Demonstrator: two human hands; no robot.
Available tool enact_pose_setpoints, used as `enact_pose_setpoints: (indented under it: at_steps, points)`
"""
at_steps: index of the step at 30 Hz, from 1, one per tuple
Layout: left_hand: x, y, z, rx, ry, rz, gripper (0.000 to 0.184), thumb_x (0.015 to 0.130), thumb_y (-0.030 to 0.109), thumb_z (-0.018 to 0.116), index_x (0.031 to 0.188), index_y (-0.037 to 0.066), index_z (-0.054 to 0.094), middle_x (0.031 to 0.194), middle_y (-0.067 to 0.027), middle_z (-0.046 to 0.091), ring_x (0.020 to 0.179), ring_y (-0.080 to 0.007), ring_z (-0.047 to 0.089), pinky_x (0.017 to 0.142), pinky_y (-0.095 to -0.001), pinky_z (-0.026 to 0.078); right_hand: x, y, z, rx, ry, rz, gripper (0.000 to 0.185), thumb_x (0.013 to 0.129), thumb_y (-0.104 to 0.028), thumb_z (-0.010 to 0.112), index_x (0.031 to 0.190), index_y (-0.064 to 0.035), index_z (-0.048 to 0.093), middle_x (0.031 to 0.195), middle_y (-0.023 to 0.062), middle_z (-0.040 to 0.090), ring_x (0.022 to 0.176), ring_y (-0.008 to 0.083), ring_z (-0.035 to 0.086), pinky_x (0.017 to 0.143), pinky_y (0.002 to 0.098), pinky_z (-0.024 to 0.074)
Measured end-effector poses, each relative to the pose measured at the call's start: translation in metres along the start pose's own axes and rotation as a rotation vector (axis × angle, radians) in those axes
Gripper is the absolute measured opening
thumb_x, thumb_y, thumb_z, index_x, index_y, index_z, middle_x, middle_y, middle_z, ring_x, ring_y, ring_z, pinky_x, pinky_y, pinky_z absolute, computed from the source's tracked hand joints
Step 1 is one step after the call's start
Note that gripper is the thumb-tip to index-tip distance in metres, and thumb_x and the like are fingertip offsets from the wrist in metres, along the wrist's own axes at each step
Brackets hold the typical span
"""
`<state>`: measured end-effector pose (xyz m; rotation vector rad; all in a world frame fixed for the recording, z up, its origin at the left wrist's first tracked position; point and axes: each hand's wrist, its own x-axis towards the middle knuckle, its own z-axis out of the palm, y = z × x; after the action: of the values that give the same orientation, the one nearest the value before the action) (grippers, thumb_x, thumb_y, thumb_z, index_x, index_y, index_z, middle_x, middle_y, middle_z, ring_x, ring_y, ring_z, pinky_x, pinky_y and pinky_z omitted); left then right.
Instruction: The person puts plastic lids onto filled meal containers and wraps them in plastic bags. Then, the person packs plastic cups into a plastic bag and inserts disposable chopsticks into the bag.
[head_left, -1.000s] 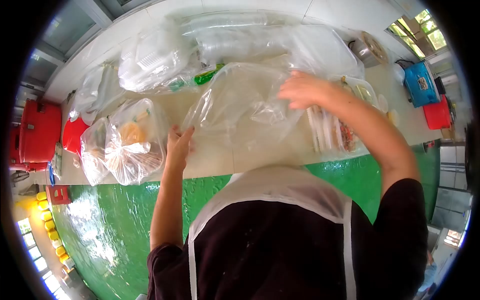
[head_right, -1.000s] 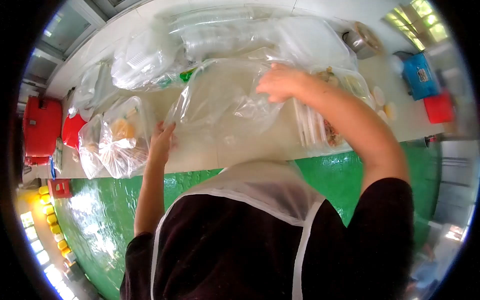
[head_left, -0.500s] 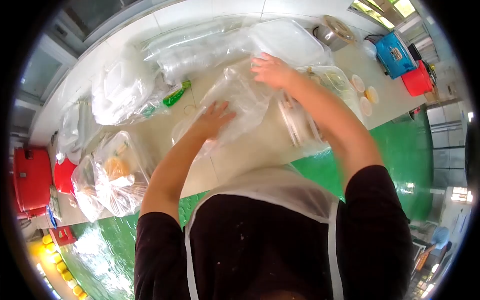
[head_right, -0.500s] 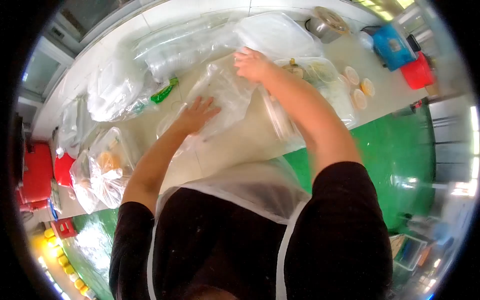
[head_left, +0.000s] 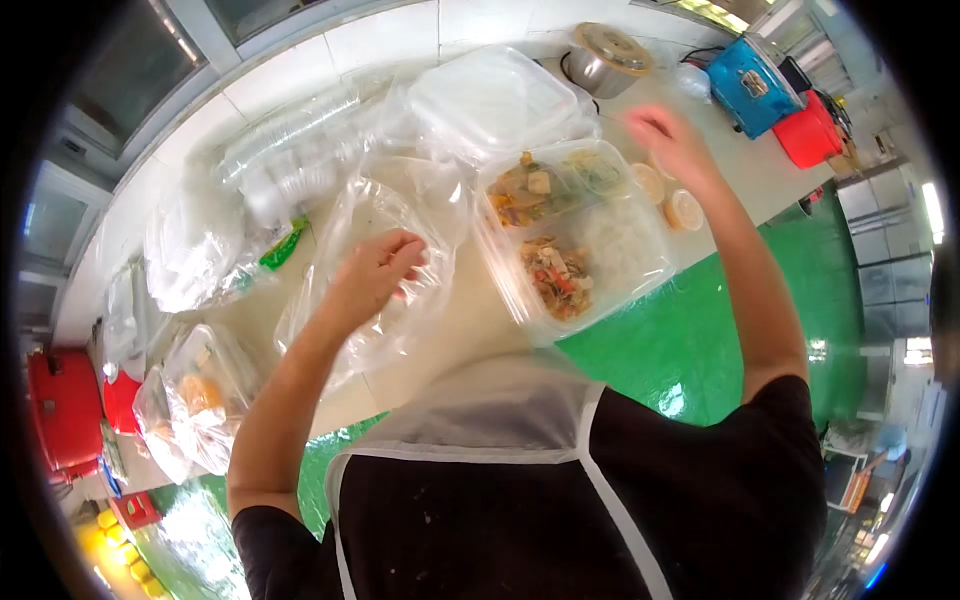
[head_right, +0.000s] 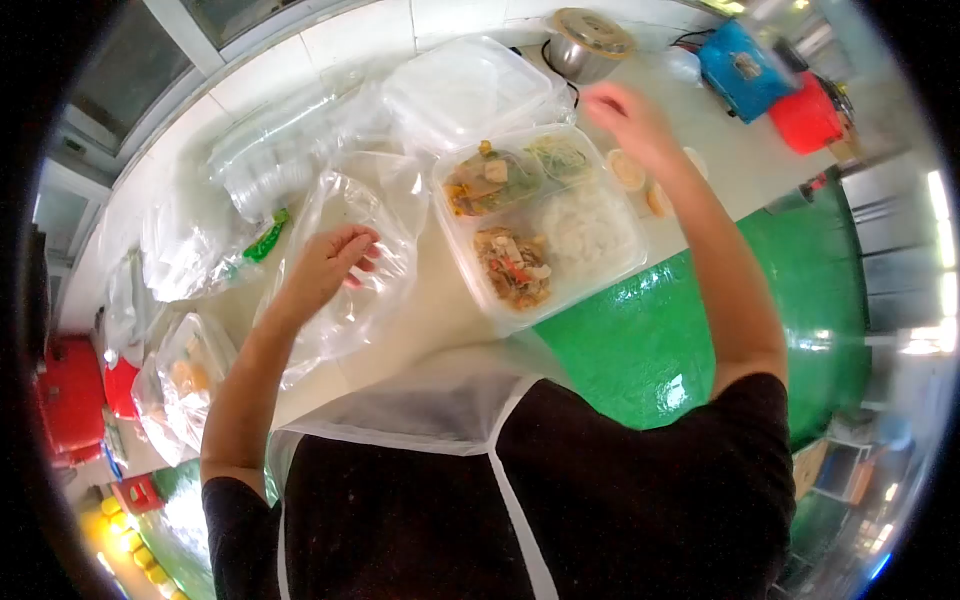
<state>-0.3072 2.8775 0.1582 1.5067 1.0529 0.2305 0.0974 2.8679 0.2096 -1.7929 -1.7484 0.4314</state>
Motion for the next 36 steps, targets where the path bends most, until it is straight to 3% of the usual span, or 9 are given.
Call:
enact_pose_setpoints:
  at_steps: [3, 5, 9, 15, 18, 22, 28, 33, 36]
  points:
    - [-0.013, 0.010, 0.064, -0.704, -0.042, -0.153, 0.052, 0.089, 0.037, 0.052, 0.124, 0.000, 0.041, 0.114, -0.0140, 0.051, 0.098, -0.0243, 0.055, 0.071, -0.0339, 0.050, -0.059, 0.081, 0.000, 0.258, -0.187, 0.491, 0.036, 0.087, -0.032, 0.056, 0.117, -0.0127, 0.055, 0.097, -0.0004, 0.060, 0.084, 0.0113, 0.053, 0.071, 0.0253, 0.0435]
    - [0.005, 0.020, 0.103, -0.702, 0.044, -0.272, 0.062, 0.085, 0.044, 0.055, 0.127, 0.002, 0.037, 0.124, -0.0135, 0.042, 0.113, -0.0247, 0.042, 0.088, -0.0423, 0.041, -0.081, 0.112, 0.025, 0.577, -0.277, 0.604, 0.048, 0.085, -0.037, 0.057, 0.123, -0.0091, 0.050, 0.107, 0.0006, 0.058, 0.091, 0.0133, 0.053, 0.078, 0.0267, 0.0434]
    - [0.058, 0.013, 0.141, -0.650, 0.165, -0.363, 0.075, 0.076, 0.051, 0.062, 0.125, 0.000, 0.037, 0.125, -0.0151, 0.034, 0.115, -0.0259, 0.037, 0.094, -0.0440, 0.035, -0.078, 0.091, 0.039, 0.728, -0.398, 0.546, 0.053, 0.086, -0.037, 0.056, 0.123, -0.0002, 0.048, 0.116, 0.0055, 0.055, 0.105, 0.0166, 0.050, 0.089, 0.0301, 0.0401]
    - [0.057, 0.024, 0.176, -0.479, 0.569, -0.329, 0.066, 0.073, 0.041, 0.064, 0.116, -0.004, 0.041, 0.117, -0.0161, 0.030, 0.108, -0.0241, 0.040, 0.088, -0.0414, 0.039, -0.078, 0.113, 0.049, 0.879, -0.385, 0.592, 0.046, 0.087, -0.029, 0.055, 0.121, 0.0017, 0.050, 0.118, 0.0083, 0.055, 0.110, 0.0170, 0.049, 0.095, 0.0293, 0.0360]
    - [0.056, 0.033, 0.182, -0.609, 0.639, -0.299, 0.058, 0.074, 0.036, 0.064, 0.111, -0.003, 0.041, 0.113, -0.0168, 0.036, 0.100, -0.0232, 0.044, 0.082, -0.0406, 0.042, -0.082, 0.108, 0.049, 0.899, -0.353, 0.523, 0.043, 0.087, -0.026, 0.054, 0.120, 0.0016, 0.051, 0.117, 0.0084, 0.055, 0.108, 0.0169, 0.050, 0.094, 0.0289, 0.0368]
    - [0.053, 0.029, 0.183, -0.908, 0.542, -0.197, 0.053, 0.076, 0.025, 0.065, 0.113, -0.001, 0.037, 0.103, -0.0152, 0.049, 0.090, -0.0232, 0.051, 0.076, -0.0373, 0.046, -0.090, 0.101, 0.031, 1.024, -0.310, 0.506, 0.039, 0.085, -0.020, 0.055, 0.118, 0.0014, 0.052, 0.115, 0.0091, 0.056, 0.105, 0.0175, 0.052, 0.091, 0.0292, 0.0392]
    - [-0.015, 0.049, 0.159, -1.068, 0.493, 0.036, 0.051, 0.078, 0.019, 0.064, 0.115, -0.001, 0.035, 0.102, -0.0143, 0.052, 0.096, -0.0226, 0.052, 0.079, -0.0355, 0.047, -0.101, -0.004, -0.023, 1.000, -0.218, 0.408, 0.035, 0.082, -0.013, 0.058, 0.113, 0.0017, 0.053, 0.104, 0.0077, 0.060, 0.095, 0.0165, 0.057, 0.083, 0.0280, 0.0439]
    - [-0.095, 0.020, 0.085, -1.133, 0.487, 0.121, 0.040, 0.083, 0.014, 0.056, 0.116, -0.004, 0.039, 0.101, -0.0142, 0.057, 0.093, -0.0211, 0.057, 0.080, -0.0354, 0.049, -0.092, -0.093, 0.031, 0.976, -0.360, 0.436, 0.031, 0.079, -0.010, 0.062, 0.107, 0.0005, 0.054, 0.097, 0.0073, 0.061, 0.087, 0.0159, 0.059, 0.077, 0.0293, 0.0466]
    - [-0.111, -0.020, 0.035, -1.229, 0.354, 0.105, 0.033, 0.086, 0.011, 0.051, 0.113, -0.005, 0.042, 0.101, -0.0148, 0.058, 0.086, -0.0240, 0.062, 0.072, -0.0379, 0.054, -0.070, -0.140, 0.095, 1.017, -0.419, 0.553, 0.026, 0.078, -0.008, 0.063, 0.100, 0.0012, 0.055, 0.094, 0.0090, 0.061, 0.082, 0.0175, 0.060, 0.072, 0.0315, 0.0491]
